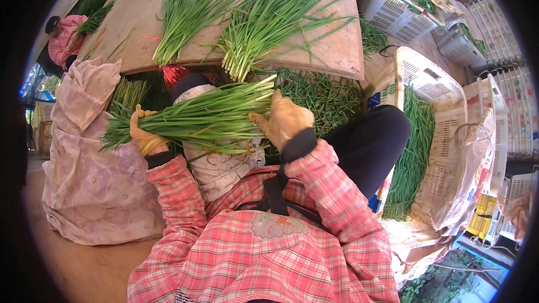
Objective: The person sorts and bundles green onions by hand, removing loose leaves and aligning the stalks.
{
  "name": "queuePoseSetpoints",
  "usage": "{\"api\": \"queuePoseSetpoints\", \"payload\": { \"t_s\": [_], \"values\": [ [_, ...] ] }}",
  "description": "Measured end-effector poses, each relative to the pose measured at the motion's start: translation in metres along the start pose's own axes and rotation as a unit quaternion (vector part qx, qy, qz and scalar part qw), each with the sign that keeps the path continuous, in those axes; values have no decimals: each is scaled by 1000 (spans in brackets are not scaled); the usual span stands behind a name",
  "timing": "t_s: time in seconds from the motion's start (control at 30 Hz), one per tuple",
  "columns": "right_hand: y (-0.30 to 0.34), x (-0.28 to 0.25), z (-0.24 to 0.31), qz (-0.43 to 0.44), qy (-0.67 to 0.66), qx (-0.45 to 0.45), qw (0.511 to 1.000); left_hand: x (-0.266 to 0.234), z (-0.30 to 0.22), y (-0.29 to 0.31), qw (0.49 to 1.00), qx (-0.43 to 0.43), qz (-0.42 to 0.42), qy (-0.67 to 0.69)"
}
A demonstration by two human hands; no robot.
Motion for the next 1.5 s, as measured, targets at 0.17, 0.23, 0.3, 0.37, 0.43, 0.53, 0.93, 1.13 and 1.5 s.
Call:
{"api": "queuePoseSetpoints", "payload": {
  "t_s": [0.17,0.23,0.3,0.37,0.43,0.53,0.93,1.13,1.5],
  "values": [
    [7,7,-43,-126,-152,88,976,1,-3,3,1000,-6,5,0],
    [15,-8,-85,-108,-125,160,973,-3,-4,1,1000,-14,13,11],
    [23,-15,-111,-8,-50,162,986,-6,-2,-2,999,-23,22,18],
    [23,-27,-106,67,27,79,994,-8,-2,-3,999,-28,29,24],
    [18,-27,-85,29,-106,65,992,-11,2,-9,999,-25,25,9],
    [6,10,-39,-131,-244,-16,961,4,4,7,998,-52,39,11],
    [23,-18,-95,-70,-83,37,993,0,3,-1,992,-58,103,40],
    [8,12,-19,-38,-114,9,993,13,9,12,992,-57,109,26],
    [35,-10,-109,-96,-32,87,991,5,7,7,994,-55,89,31]
  ]
}}
Point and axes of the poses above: each hand's wrist, its own y-axis away from the middle knuckle, its own x-axis out of the palm, z = x × y, the point moved 3 cm from there along -y, towards the middle knuckle, and after that the axes turned 12 degrees about -z, right-handed, at the moved point
